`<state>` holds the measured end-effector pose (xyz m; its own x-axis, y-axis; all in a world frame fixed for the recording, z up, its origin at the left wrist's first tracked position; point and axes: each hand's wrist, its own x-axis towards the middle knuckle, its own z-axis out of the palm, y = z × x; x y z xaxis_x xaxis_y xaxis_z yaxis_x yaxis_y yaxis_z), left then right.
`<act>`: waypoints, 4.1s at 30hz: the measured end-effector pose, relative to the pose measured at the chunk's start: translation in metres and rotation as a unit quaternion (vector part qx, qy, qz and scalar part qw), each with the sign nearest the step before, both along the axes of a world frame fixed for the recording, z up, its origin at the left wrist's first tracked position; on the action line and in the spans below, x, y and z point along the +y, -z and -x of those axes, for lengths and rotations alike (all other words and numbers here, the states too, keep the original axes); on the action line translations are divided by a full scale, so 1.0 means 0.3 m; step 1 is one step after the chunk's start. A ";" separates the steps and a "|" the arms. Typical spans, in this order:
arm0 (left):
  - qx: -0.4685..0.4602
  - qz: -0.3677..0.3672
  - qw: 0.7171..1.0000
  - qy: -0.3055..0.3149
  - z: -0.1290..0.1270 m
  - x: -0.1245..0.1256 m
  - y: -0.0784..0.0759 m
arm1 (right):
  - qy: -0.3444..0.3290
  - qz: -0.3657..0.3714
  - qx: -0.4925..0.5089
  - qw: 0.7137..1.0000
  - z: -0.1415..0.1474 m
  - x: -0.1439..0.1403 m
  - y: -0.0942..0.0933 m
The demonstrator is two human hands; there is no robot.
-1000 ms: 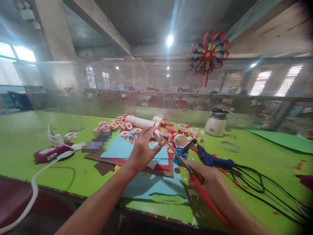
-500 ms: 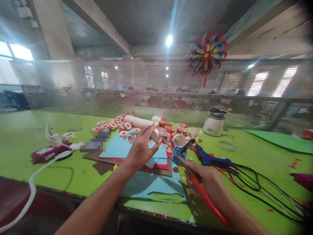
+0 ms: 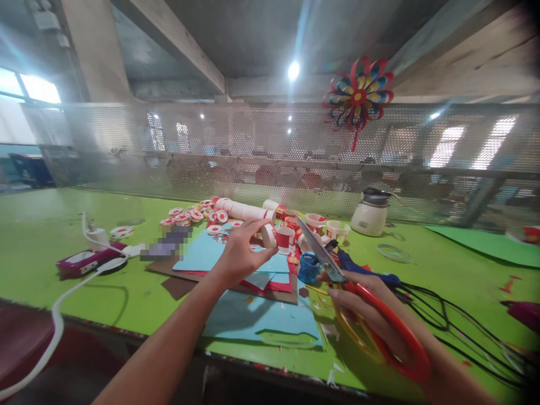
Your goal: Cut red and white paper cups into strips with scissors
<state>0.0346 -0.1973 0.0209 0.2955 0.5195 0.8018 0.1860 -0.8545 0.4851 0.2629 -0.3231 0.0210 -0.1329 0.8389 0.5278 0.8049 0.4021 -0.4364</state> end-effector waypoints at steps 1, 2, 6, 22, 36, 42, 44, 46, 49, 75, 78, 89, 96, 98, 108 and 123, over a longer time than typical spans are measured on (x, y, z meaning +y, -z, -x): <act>-0.008 0.010 1.000 0.013 -0.003 -0.001 0.000 | -0.023 0.039 0.022 0.999 0.001 0.006 0.002; -0.016 0.021 0.999 0.026 -0.005 -0.002 0.001 | -0.043 0.072 0.041 0.996 0.003 0.013 0.005; -0.042 0.066 0.995 0.058 -0.014 -0.014 -0.002 | -0.060 0.097 0.064 0.991 0.005 0.039 0.023; -0.066 0.118 0.988 0.078 -0.021 -0.042 -0.014 | -0.074 0.153 0.086 0.982 0.028 0.042 0.011; -0.074 0.179 0.967 0.163 -0.015 -0.032 -0.007 | -0.060 0.134 0.130 0.981 0.020 0.054 0.035; -0.083 0.227 0.938 0.249 -0.011 -0.030 -0.006 | -0.055 0.123 0.136 0.982 0.023 0.050 0.029; -0.083 0.249 0.927 0.266 -0.009 -0.027 -0.003 | -0.050 0.122 0.144 0.981 0.022 0.052 0.033; -0.080 0.260 0.921 0.279 -0.006 -0.022 0.002 | -0.047 0.122 0.151 0.980 0.020 0.056 0.039; -0.079 0.264 0.917 0.289 -0.004 -0.014 0.005 | -0.044 0.118 0.160 0.979 0.019 0.064 0.049; -0.274 0.287 0.875 0.277 0.009 0.001 -0.033 | -0.042 0.125 0.104 0.986 0.036 0.058 0.046; -0.250 0.254 0.891 0.281 -0.005 -0.005 -0.027 | -0.033 0.120 0.162 0.979 0.043 0.057 0.021; -0.155 0.224 0.900 0.340 -0.065 -0.101 -0.002 | -0.090 0.102 0.362 0.922 0.163 0.058 -0.104; -0.104 0.142 0.948 0.264 -0.060 -0.100 0.006 | -0.077 0.029 0.321 0.943 0.179 0.135 -0.079; -0.104 0.152 0.944 0.273 -0.058 -0.102 0.004 | -0.068 -0.007 0.292 0.954 0.163 0.159 -0.071; -0.108 0.452 0.818 0.339 -0.068 -0.090 0.000 | -0.039 -0.103 0.156 0.982 0.106 0.179 0.012; -0.149 0.485 0.771 0.385 -0.046 -0.047 0.010 | 0.019 -0.160 0.094 0.982 0.110 0.166 0.013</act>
<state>0.0483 -0.2114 0.0179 0.6937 0.6799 0.2378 -0.4377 0.1357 0.8888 0.2300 -0.2732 0.0171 0.0205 0.6283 0.7777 0.7394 0.5141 -0.4347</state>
